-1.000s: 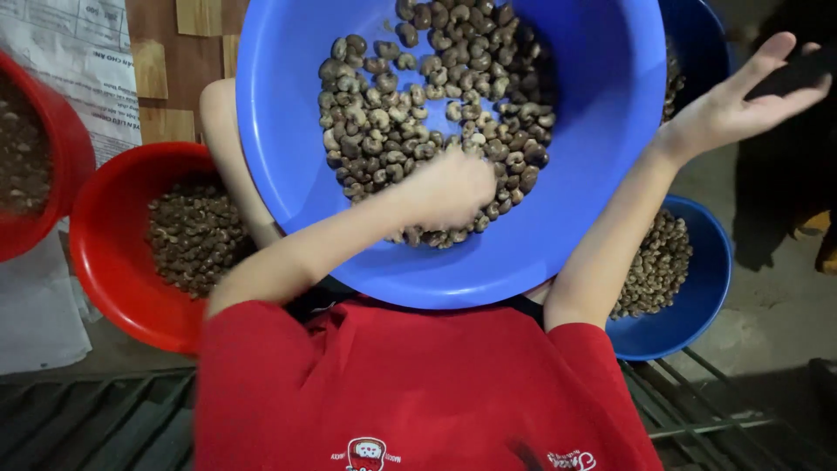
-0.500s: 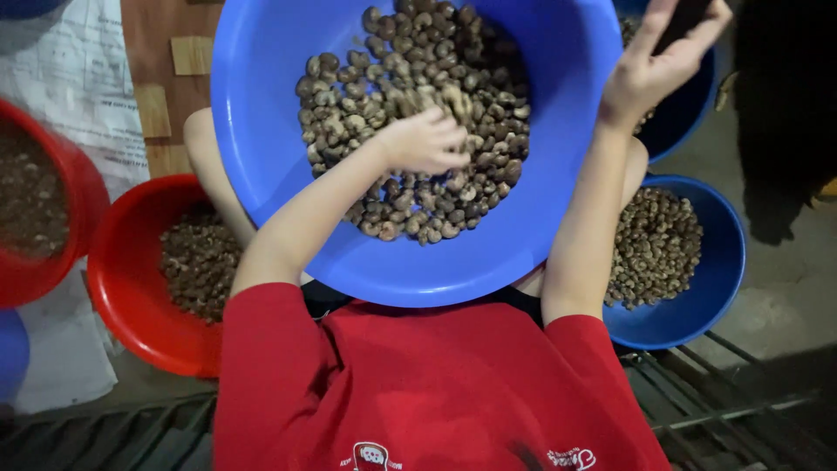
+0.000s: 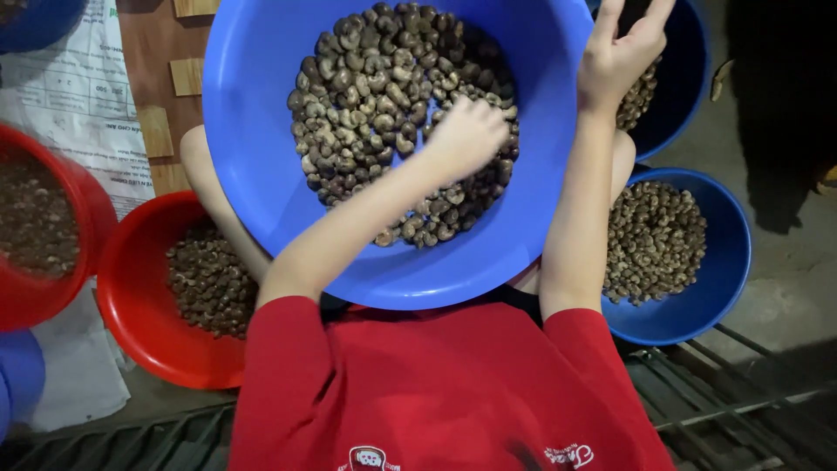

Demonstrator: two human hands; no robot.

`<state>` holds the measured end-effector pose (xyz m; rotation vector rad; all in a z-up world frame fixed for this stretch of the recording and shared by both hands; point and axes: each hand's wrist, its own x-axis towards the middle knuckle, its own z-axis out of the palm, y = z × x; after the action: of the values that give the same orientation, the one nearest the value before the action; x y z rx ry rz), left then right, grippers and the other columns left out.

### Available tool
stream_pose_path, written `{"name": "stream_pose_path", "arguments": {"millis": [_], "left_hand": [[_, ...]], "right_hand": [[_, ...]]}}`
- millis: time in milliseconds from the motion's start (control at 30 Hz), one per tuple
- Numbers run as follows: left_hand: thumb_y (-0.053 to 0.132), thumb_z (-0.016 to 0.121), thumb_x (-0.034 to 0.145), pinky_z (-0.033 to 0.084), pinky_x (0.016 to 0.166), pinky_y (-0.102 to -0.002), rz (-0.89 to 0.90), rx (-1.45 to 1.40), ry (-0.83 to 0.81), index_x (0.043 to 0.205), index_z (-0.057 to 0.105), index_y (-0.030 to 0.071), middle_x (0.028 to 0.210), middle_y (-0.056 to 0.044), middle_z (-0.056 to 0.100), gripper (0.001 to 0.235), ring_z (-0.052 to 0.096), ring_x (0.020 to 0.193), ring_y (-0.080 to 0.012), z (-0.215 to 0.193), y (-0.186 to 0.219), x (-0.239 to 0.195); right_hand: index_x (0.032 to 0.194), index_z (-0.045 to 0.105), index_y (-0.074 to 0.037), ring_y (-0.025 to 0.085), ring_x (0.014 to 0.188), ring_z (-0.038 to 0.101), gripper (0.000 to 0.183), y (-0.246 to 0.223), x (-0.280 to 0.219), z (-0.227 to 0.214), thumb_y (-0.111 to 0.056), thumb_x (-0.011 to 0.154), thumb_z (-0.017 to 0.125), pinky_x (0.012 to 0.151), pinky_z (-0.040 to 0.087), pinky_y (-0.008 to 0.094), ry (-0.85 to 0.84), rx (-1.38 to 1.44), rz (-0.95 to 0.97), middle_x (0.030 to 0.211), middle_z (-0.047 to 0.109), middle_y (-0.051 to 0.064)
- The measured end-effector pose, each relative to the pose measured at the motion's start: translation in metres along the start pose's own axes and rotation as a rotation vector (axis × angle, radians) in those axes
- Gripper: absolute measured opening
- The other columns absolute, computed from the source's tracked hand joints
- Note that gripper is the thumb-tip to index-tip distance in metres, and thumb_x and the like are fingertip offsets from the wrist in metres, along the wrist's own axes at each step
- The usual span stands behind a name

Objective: The person sits on the floor with a blue basin on their lap, using a knife to peel snails. They pick up each snail, scrape the shell with the knife, and place the processed snail into a red basin to the left.

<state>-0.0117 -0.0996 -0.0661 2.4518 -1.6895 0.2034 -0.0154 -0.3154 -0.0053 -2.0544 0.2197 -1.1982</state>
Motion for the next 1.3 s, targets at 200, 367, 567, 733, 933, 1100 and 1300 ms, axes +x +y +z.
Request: {"name": "stream_pose_path", "arguments": {"millis": [200, 367, 567, 733, 933, 1100, 1300], "left_hand": [[0.019, 0.052, 0.091, 0.048, 0.074, -0.042, -0.062, -0.027, 0.042, 0.099, 0.061, 0.009, 0.092, -0.012, 0.069, 0.015, 0.064, 0.081, -0.0304, 0.114, 0.049, 0.022], [0.02, 0.054, 0.092, 0.053, 0.07, -0.042, -0.021, -0.101, 0.062, 0.104, 0.058, 0.01, 0.092, -0.014, 0.066, 0.016, 0.064, 0.082, -0.0316, 0.086, 0.034, 0.0], [0.021, 0.055, 0.097, 0.053, 0.049, -0.035, -0.4, -0.708, -0.106, 0.106, 0.064, 0.008, 0.079, -0.009, 0.073, 0.018, 0.063, 0.058, -0.0218, -0.058, -0.022, -0.035], [0.033, 0.066, 0.095, 0.032, 0.036, -0.015, -0.927, -1.375, 0.08, 0.111, 0.076, 0.014, 0.083, 0.002, 0.075, 0.026, 0.041, 0.046, -0.0003, -0.121, -0.099, -0.075], [0.018, 0.068, 0.097, 0.036, 0.041, -0.017, -0.907, -1.775, 0.44, 0.132, 0.066, 0.0, 0.101, -0.004, 0.07, 0.038, 0.052, 0.067, -0.0038, -0.13, -0.112, -0.096], [0.026, 0.063, 0.1, 0.029, 0.038, -0.019, -0.876, -1.53, 0.394, 0.127, 0.07, 0.003, 0.073, -0.002, 0.07, 0.037, 0.042, 0.045, -0.0027, -0.132, -0.105, -0.094], [0.023, 0.061, 0.099, 0.041, 0.04, -0.018, -0.861, -1.397, 0.368, 0.129, 0.067, 0.005, 0.091, -0.004, 0.075, 0.035, 0.054, 0.057, -0.0049, -0.127, -0.101, -0.097]], "right_hand": [[0.111, 0.057, -0.004, 0.014, 0.056, 0.045, 0.014, -0.073, 0.016, 0.0, -0.019, 0.111, 0.057, 0.052, 0.034, 0.029, -0.051, 0.077, -0.077, 0.072, 0.06, 0.005], [0.107, 0.057, -0.003, 0.014, 0.054, 0.048, 0.016, -0.085, 0.01, 0.007, -0.018, 0.111, 0.059, 0.051, 0.037, 0.029, -0.1, -0.026, -0.089, 0.068, 0.058, 0.004], [0.112, 0.059, -0.002, 0.027, 0.057, 0.062, 0.014, -0.1, -0.014, 0.023, -0.01, 0.106, 0.068, 0.055, 0.05, 0.04, -0.275, -0.21, -0.17, 0.079, 0.07, 0.014], [0.111, 0.062, -0.008, 0.03, 0.049, 0.061, 0.011, -0.127, -0.033, 0.042, -0.019, 0.11, 0.058, 0.049, 0.047, 0.042, -0.541, -0.397, -0.228, 0.069, 0.068, 0.009], [0.111, 0.065, -0.005, 0.026, 0.052, 0.057, 0.01, -0.151, -0.05, 0.05, -0.01, 0.103, 0.067, 0.051, 0.044, 0.037, -0.635, -0.288, -0.252, 0.075, 0.069, 0.009], [0.105, 0.067, -0.003, 0.024, 0.05, 0.053, 0.006, -0.156, -0.056, 0.052, -0.008, 0.102, 0.069, 0.05, 0.042, 0.035, -0.681, -0.236, -0.25, 0.072, 0.066, 0.008], [0.104, 0.067, -0.005, 0.023, 0.054, 0.059, 0.005, -0.16, -0.053, 0.051, -0.009, 0.101, 0.068, 0.052, 0.045, 0.035, -0.699, -0.312, -0.237, 0.075, 0.07, 0.007]]}}
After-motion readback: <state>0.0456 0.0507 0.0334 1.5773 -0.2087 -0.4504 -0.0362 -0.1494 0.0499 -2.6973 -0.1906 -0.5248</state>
